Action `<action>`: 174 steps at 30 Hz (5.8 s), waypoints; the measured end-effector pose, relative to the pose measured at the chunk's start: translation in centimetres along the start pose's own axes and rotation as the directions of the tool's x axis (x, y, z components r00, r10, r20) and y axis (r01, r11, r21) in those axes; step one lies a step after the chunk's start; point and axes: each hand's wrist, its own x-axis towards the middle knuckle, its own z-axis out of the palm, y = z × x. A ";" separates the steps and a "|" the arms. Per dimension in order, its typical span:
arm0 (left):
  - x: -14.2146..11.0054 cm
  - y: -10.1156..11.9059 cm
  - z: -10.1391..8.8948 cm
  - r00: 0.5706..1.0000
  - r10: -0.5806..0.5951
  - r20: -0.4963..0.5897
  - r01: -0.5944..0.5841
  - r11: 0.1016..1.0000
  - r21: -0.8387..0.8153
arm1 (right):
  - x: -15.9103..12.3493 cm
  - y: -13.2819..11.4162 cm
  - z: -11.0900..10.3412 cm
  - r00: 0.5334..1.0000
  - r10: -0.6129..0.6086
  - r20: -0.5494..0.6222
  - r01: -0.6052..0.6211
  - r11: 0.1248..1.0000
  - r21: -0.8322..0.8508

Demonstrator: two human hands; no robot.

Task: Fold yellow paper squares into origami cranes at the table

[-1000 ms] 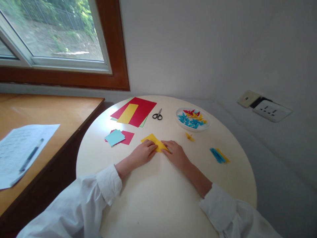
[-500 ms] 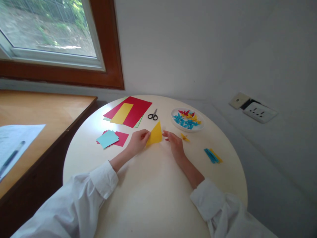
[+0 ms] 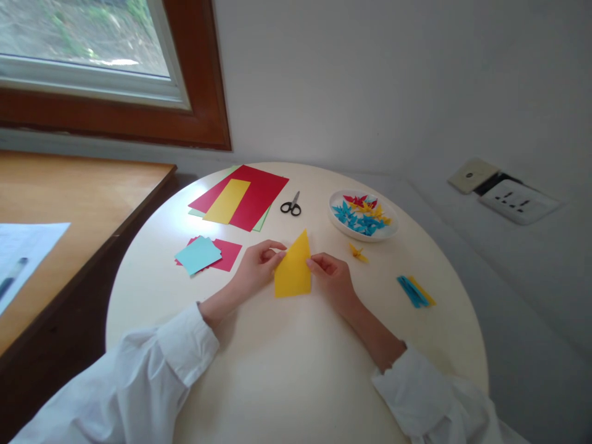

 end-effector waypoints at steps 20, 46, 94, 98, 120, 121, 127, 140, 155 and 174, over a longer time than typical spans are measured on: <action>-0.2 -0.4 -0.5 0.986 -0.085 0.144 0.094 0.994 -0.059 | -0.1 -0.2 -0.2 1.000 0.020 0.025 -0.020 1.000 0.024; -0.2 -1.0 -0.6 0.976 -0.156 0.150 0.185 0.963 -0.198 | 0.2 -0.8 -0.5 0.994 0.083 -0.075 -0.056 0.950 0.307; -0.8 0.2 -0.3 0.933 -0.074 0.353 0.054 0.996 0.066 | -0.5 -0.9 -0.3 1.000 0.001 0.023 -0.003 0.998 0.070; -0.8 0.0 -0.4 0.930 -0.064 0.363 0.043 0.997 0.066 | -0.5 -1.0 -0.2 1.000 -0.016 -0.009 0.017 0.997 0.074; -0.9 0.5 -0.3 0.932 -0.053 0.360 0.040 0.998 0.045 | -1.0 -0.7 0.0 0.975 -0.198 0.103 0.205 0.977 -0.065; -0.9 0.4 -0.2 0.932 -0.048 0.358 0.035 0.998 0.042 | -1.0 -0.6 0.0 0.973 -0.208 0.105 0.216 0.974 -0.073; -0.7 0.1 -0.2 0.928 -0.052 0.369 0.021 0.996 0.086 | -0.9 -0.5 0.1 0.966 -0.237 0.104 0.245 0.967 -0.070; -0.6 -0.5 -0.4 0.925 -0.048 0.376 0.013 0.995 0.095 | -0.7 -0.9 -0.2 0.994 -0.096 -0.059 0.098 0.995 0.037; -0.7 -0.5 -0.5 0.927 -0.028 0.375 -0.008 0.996 0.093 | -0.2 -0.9 -0.7 0.974 -0.035 -0.226 0.069 0.987 0.144; -0.7 -0.3 -0.4 0.940 -0.044 0.338 0.008 0.994 0.105 | 0.6 0.4 -1.6 0.957 0.031 -0.288 0.040 0.970 0.238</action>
